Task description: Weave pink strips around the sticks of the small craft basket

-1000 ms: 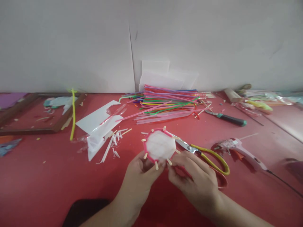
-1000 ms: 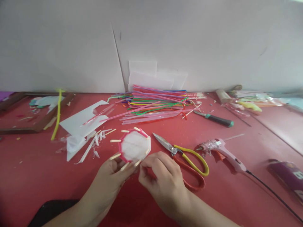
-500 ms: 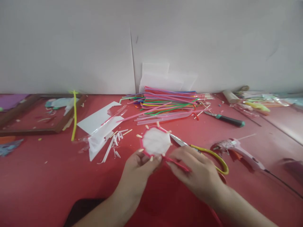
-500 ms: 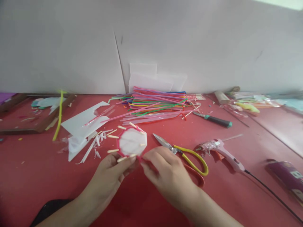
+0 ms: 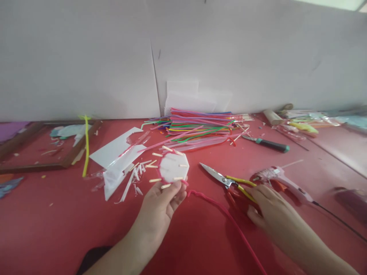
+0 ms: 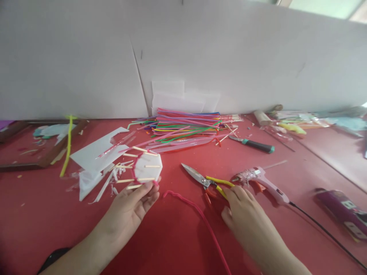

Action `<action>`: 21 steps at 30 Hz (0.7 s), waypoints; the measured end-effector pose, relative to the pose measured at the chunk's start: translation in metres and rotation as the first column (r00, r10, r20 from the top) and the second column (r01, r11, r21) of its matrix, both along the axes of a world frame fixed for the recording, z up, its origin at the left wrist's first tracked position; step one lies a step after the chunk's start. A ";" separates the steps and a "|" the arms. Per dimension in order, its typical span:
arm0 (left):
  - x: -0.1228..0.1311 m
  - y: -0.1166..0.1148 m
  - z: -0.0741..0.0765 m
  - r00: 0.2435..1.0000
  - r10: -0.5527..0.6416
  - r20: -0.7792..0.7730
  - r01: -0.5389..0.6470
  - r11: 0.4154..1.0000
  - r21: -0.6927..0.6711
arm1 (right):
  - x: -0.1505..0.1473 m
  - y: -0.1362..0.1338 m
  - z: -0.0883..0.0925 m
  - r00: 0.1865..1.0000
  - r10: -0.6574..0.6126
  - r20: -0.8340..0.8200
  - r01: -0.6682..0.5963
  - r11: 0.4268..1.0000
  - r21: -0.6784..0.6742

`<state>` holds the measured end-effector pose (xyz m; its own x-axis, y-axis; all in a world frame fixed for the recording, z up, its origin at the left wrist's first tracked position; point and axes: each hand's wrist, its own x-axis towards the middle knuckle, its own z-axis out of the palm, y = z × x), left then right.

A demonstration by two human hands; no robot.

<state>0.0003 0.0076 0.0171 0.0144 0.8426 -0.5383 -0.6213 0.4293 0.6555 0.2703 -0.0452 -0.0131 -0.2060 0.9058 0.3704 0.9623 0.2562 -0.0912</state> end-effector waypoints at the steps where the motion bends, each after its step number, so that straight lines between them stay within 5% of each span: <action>1: 0.000 -0.001 0.000 1.000 0.006 -0.007 -0.006 1.000 0.001 | -0.001 0.003 0.001 0.999 -0.038 0.013 0.039 0.998 -0.058; 5: -0.002 -0.002 -0.001 0.999 0.039 -0.003 -0.039 0.999 0.029 | -0.006 0.003 0.003 0.989 -0.144 -0.017 0.137 0.968 -0.213; 12: -0.001 -0.001 0.001 0.995 0.083 0.049 -0.080 0.995 -0.057 | -0.030 0.000 0.011 0.988 0.057 -0.145 -0.052 0.998 0.039; 21: 0.000 -0.005 -0.005 0.999 0.017 0.042 -0.017 1.000 -0.016 | -0.034 0.016 0.004 0.989 0.074 -0.124 -0.065 0.995 0.077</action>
<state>0.0006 0.0028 0.0126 0.0231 0.8342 -0.5509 -0.6555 0.4287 0.6217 0.2362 -0.0293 -0.0088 -0.2147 0.8605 0.4621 0.9237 0.3326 -0.1902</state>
